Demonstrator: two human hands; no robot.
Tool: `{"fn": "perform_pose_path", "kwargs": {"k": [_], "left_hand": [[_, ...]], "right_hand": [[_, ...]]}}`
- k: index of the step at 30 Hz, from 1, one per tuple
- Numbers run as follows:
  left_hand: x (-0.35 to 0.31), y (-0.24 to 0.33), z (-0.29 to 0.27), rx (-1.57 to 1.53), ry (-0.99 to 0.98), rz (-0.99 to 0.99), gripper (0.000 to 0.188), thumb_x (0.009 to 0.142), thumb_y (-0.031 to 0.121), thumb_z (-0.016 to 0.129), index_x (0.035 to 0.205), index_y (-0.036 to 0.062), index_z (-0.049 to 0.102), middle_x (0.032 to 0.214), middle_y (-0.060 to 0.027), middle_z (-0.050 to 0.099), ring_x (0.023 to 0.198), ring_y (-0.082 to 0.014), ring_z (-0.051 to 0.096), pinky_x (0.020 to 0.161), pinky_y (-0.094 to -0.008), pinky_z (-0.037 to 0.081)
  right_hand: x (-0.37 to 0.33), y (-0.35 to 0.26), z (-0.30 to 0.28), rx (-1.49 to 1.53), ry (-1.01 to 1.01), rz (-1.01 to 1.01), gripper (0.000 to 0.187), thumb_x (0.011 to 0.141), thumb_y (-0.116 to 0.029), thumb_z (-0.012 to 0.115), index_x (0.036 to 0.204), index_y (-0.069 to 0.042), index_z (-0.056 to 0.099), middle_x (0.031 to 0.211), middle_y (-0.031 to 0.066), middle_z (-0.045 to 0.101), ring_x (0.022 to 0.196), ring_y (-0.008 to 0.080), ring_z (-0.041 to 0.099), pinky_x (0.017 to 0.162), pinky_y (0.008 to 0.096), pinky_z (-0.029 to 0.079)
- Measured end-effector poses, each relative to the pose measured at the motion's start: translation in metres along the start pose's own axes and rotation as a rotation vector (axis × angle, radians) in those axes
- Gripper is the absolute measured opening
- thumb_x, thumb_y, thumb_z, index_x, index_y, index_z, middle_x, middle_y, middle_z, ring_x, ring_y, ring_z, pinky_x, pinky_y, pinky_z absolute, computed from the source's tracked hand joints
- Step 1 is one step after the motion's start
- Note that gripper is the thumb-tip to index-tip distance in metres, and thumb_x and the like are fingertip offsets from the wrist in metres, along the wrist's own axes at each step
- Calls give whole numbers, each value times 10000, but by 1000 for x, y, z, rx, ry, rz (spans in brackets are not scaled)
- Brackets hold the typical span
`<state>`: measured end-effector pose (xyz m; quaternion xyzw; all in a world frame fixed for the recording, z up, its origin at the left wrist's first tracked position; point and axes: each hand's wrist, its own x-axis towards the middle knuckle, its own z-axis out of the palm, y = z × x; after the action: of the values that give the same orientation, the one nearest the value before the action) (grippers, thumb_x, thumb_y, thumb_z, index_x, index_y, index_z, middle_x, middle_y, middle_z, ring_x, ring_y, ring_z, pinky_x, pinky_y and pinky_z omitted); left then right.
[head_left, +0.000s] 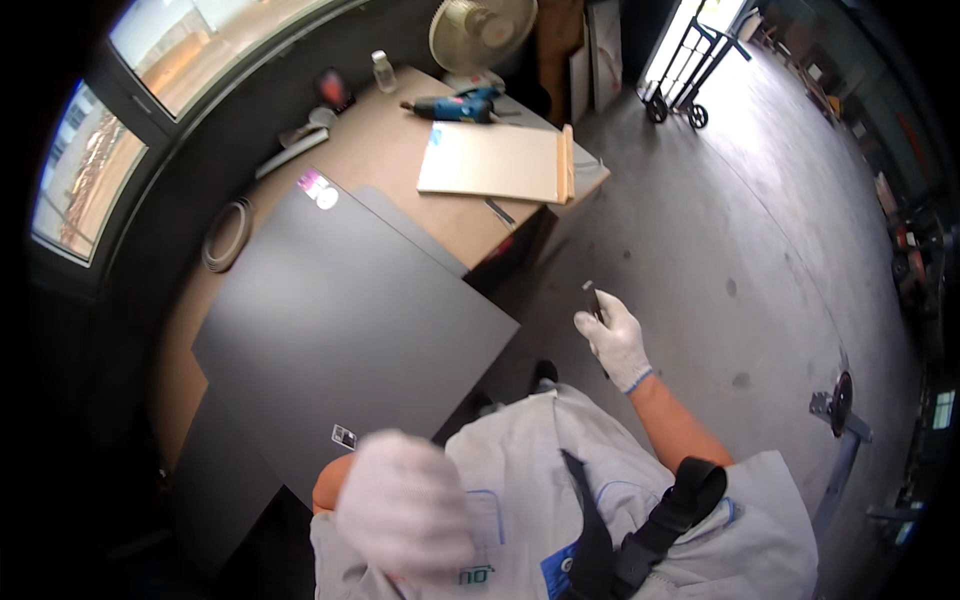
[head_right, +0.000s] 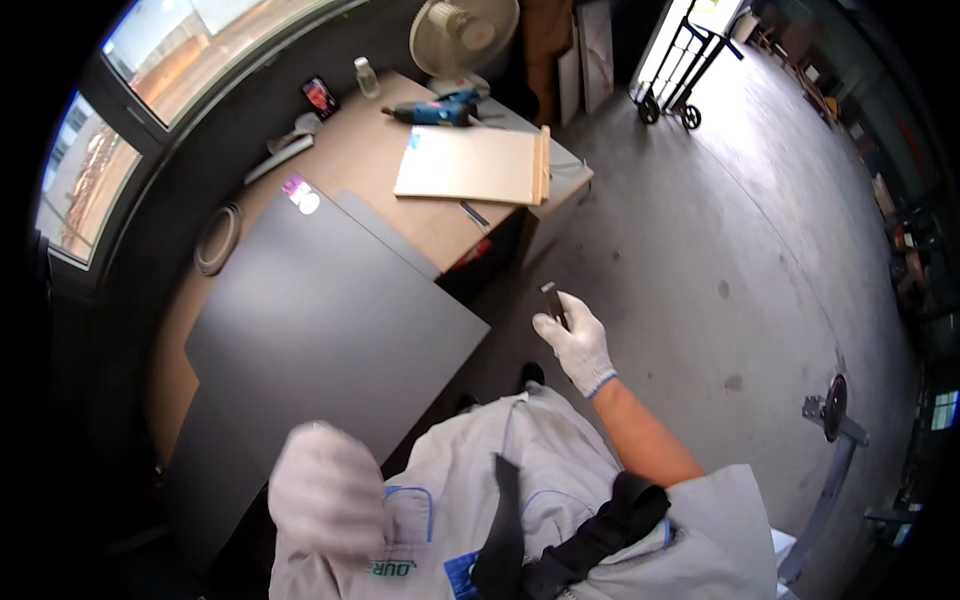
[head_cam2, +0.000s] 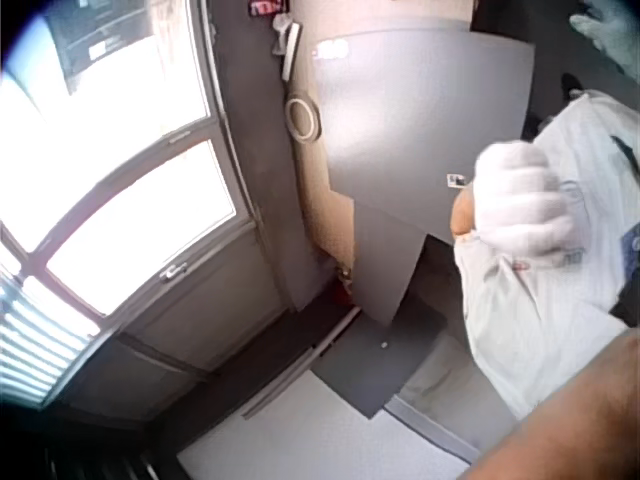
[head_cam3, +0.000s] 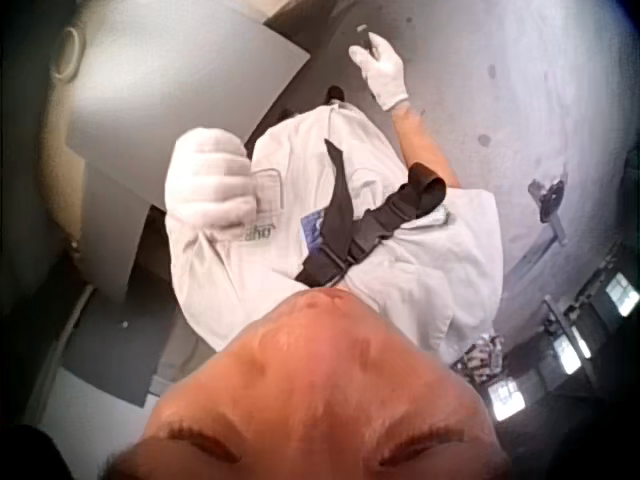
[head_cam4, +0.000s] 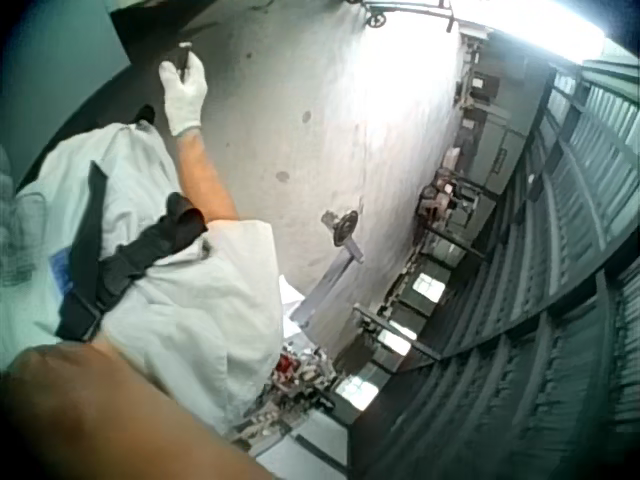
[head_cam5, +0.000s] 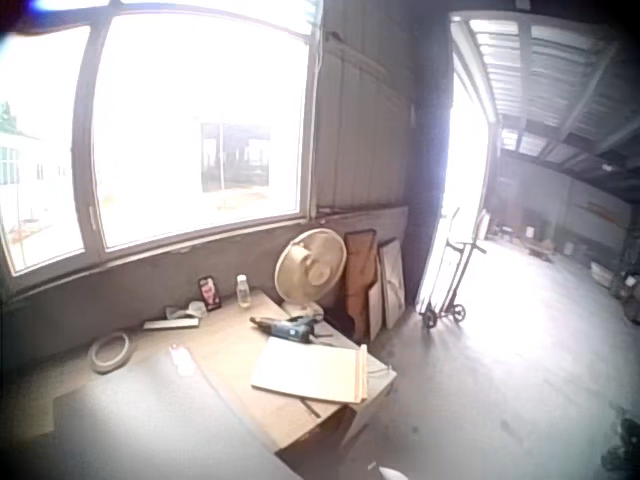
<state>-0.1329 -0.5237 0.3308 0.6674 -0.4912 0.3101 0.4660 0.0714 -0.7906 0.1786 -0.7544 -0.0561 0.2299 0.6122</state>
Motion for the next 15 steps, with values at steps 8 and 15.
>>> {"fn": "perform_pose_path", "kwargs": {"k": [8, 15], "left_hand": [[-202, -113, -10, 741, 630, -1291, 199, 966, 116, 694, 1094, -35, 720, 990, -141, 734, 884, -227, 710, 833, -348, 583], [-359, -182, -115, 1394, -96, -1906, 842, 1000, 596, 604, 1600, 32, 427, 1700, -223, 360, 1573, -410, 321, 1289, -555, 246]], "right_hand": [[-1, 88, 41, -647, -36, 41, 498, 879, -316, 803, 1296, -71, 686, 1038, 167, 789, 1000, 349, 766, 896, 444, 588], [1, 133, 94, -645, -45, 73, 637, 972, -479, 726, 1471, -113, 574, 1190, 212, 764, 1136, 410, 720, 986, 497, 554]]}}
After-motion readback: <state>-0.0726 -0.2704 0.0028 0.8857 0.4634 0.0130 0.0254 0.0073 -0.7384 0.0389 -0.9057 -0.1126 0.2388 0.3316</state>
